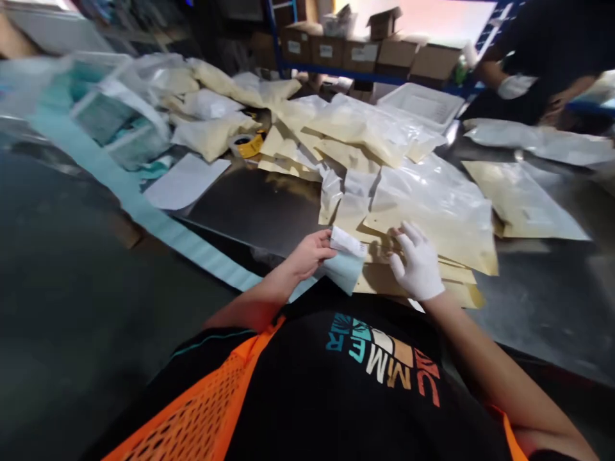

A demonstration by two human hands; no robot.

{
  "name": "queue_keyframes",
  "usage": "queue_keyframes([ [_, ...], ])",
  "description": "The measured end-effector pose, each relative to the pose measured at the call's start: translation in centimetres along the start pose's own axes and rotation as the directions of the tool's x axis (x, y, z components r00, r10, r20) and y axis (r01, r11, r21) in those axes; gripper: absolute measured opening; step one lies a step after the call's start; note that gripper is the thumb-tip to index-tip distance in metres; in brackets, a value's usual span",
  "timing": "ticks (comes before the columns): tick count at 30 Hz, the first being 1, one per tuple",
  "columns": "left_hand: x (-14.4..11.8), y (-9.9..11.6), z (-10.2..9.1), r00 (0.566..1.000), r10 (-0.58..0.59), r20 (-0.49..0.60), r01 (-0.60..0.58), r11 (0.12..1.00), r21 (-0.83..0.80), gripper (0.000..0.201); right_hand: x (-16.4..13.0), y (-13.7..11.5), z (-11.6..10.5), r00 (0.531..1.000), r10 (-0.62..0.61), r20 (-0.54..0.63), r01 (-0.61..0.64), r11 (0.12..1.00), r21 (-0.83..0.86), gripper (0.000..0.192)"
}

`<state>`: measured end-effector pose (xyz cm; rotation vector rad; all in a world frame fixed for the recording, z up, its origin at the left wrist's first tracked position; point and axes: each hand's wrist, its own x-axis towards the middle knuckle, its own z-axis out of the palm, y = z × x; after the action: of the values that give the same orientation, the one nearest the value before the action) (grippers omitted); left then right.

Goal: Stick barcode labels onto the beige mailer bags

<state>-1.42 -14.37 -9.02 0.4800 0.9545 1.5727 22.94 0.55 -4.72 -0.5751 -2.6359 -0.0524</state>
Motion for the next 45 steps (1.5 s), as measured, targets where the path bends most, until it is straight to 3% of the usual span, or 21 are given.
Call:
queue_keyframes([
  [2, 0.0, 0.3, -0.1, 0.999, 0.022, 0.042, -0.023, 0.999, 0.027, 0.053, 0.9, -1.3, 0.3, 0.997, -0.001, -0.078, 0.014, 0.988, 0.157, 0.045],
  [4, 0.0, 0.6, -0.1, 0.995, 0.068, 0.073, -0.072, 0.996, 0.053, 0.050, 1.8, -2.8, 0.7, 0.997, 0.068, -0.044, -0.047, 0.930, 0.365, 0.048],
  [6, -0.1, 0.9, 0.1, 0.987, 0.110, 0.113, -0.120, 0.989, 0.084, 0.047, 2.8, -4.2, 1.1, 0.988, 0.123, 0.092, -0.153, 0.771, 0.618, 0.059],
  [8, -0.2, 1.3, 0.3, 0.977, 0.154, 0.145, -0.172, 0.978, 0.121, 0.041, 3.8, -5.4, 1.5, 0.962, 0.148, 0.231, -0.274, 0.525, 0.806, 0.071],
  [10, -0.5, 1.6, 0.4, 0.962, 0.201, 0.187, -0.230, 0.962, 0.148, 0.035, 4.5, -6.6, 1.8, 0.928, 0.214, 0.306, -0.365, 0.351, 0.862, 0.071],
  [11, -0.8, 1.8, 0.4, 0.951, 0.221, 0.215, -0.256, 0.955, 0.150, 0.034, 4.8, -7.1, 1.9, 0.911, 0.266, 0.315, -0.393, 0.330, 0.858, 0.065],
  [14, -1.9, 2.5, 0.2, 0.938, 0.211, 0.275, -0.244, 0.965, 0.092, 0.041, 5.0, -8.3, 2.2, 0.914, 0.340, 0.223, -0.371, 0.472, 0.800, 0.042],
  [16, -2.8, 2.8, -0.1, 0.962, 0.150, 0.229, -0.160, 0.987, 0.029, 0.049, 5.0, -8.9, 2.4, 0.960, 0.269, 0.079, -0.237, 0.625, 0.744, 0.028],
  [18, -3.4, 2.9, -0.4, 0.986, 0.077, 0.149, -0.073, 0.997, -0.031, 0.057, 5.0, -9.4, 2.6, 0.990, 0.101, -0.103, -0.011, 0.764, 0.645, 0.021],
  [20, -3.7, 2.9, -0.6, 0.997, 0.028, 0.078, -0.020, 0.995, -0.098, 0.063, 5.3, -9.6, 2.6, 0.960, -0.122, -0.253, 0.235, 0.843, 0.485, 0.035],
  [22, -3.9, 2.8, -0.7, 1.000, 0.005, 0.004, -0.004, 0.984, -0.178, 0.063, 5.7, -9.8, 2.5, 0.886, -0.322, -0.333, 0.424, 0.853, 0.303, 0.052],
  [25, -3.9, 2.9, -1.0, 0.996, 0.001, -0.085, -0.025, 0.958, -0.287, 0.057, 6.2, -10.1, 2.2, 0.817, -0.468, -0.337, 0.534, 0.835, 0.134, 0.064],
  [29, -4.0, 3.5, -1.6, 0.990, 0.023, -0.139, -0.067, 0.943, -0.326, 0.058, 6.4, -10.5, 2.0, 0.796, -0.526, -0.299, 0.583, 0.799, 0.146, 0.071],
  [32, -4.1, 3.7, -2.0, 0.991, 0.059, -0.120, -0.091, 0.957, -0.276, 0.052, 6.2, -10.9, 2.0, 0.798, -0.536, -0.275, 0.589, 0.791, 0.166, 0.068],
  [36, -4.6, 3.7, -2.3, 0.984, 0.106, -0.140, -0.130, 0.975, -0.179, 0.049, 5.5, -11.4, 1.9, 0.820, -0.480, -0.312, 0.526, 0.847, 0.079, 0.046],
  [40, -4.8, 3.9, -2.4, 0.985, 0.102, -0.142, -0.119, 0.986, -0.119, 0.046, 5.2, -11.7, 1.5, 0.863, -0.339, -0.375, 0.362, 0.932, -0.010, 0.025],
  [45, -4.7, 4.0, -1.6, 0.992, 0.029, -0.120, -0.038, 0.997, -0.069, 0.048, 5.7, -12.3, 0.7, 0.894, -0.315, -0.318, 0.318, 0.947, -0.043, 0.013],
])
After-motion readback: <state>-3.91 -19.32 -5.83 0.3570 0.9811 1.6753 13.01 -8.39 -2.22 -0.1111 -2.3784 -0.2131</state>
